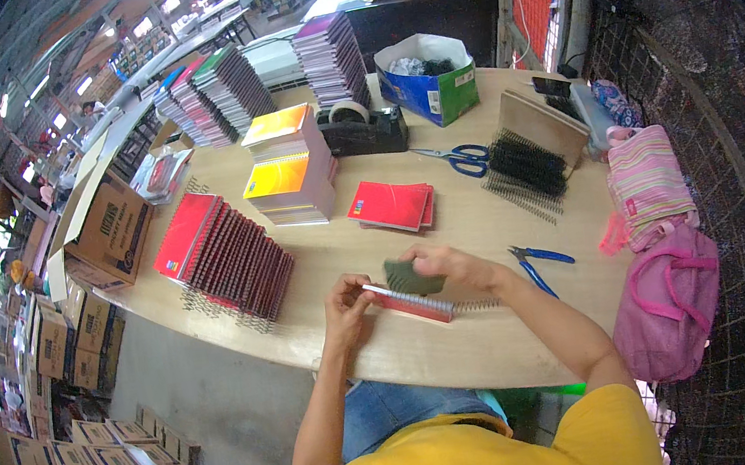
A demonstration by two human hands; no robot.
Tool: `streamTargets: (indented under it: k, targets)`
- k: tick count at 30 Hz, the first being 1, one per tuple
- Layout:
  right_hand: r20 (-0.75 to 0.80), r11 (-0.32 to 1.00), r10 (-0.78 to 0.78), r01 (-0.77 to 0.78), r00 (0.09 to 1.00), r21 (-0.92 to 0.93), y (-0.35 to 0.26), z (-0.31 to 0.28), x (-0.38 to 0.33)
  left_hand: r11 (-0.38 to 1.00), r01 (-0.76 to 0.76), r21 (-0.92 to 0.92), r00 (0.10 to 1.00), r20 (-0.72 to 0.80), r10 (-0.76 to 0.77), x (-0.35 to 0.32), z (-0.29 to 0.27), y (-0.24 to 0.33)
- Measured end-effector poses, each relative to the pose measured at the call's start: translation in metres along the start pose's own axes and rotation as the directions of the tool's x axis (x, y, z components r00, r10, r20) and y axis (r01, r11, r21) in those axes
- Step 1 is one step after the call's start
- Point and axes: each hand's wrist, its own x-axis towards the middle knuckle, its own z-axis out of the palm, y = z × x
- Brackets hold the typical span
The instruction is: The person aligns notebook pages and covers, manually threads a spiral coil through the pre-punched holes, and uses pliers to crimp the ends of the coil.
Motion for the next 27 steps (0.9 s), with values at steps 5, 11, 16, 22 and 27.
streamTargets:
  k: [5,11,16,22,27]
  targets:
    - [-0.146,0.995,0.082,-0.09,0.986,-0.044,0.016,-0.006,0.011,0.998,-0.065,0.026,0.997,-0.028,0.065,0.003,0.005,0.002]
    - [-0.046,0.93,-0.085,0.063,0.995,-0.363,0.008,-0.004,0.014,1.0,0.001,0.021,0.999,-0.044,0.0,0.003,0.006,0.006]
    - [-0.088,0.74,-0.015,-0.048,0.996,-0.671,0.013,-0.004,0.019,0.997,-0.021,-0.07,1.0,-0.004,0.02,0.01,0.009,0.017]
    - [-0.199,0.763,-0.138,-0.024,0.97,-0.646,0.008,0.0,0.012,0.999,-0.036,-0.012,0.999,-0.006,0.036,0.013,0.01,0.03]
    - [-0.28,0.496,-0.263,-0.12,0.923,-0.86,0.001,-0.034,-0.031,0.999,-0.012,0.042,1.0,-0.02,0.013,0.012,0.005,0.041]
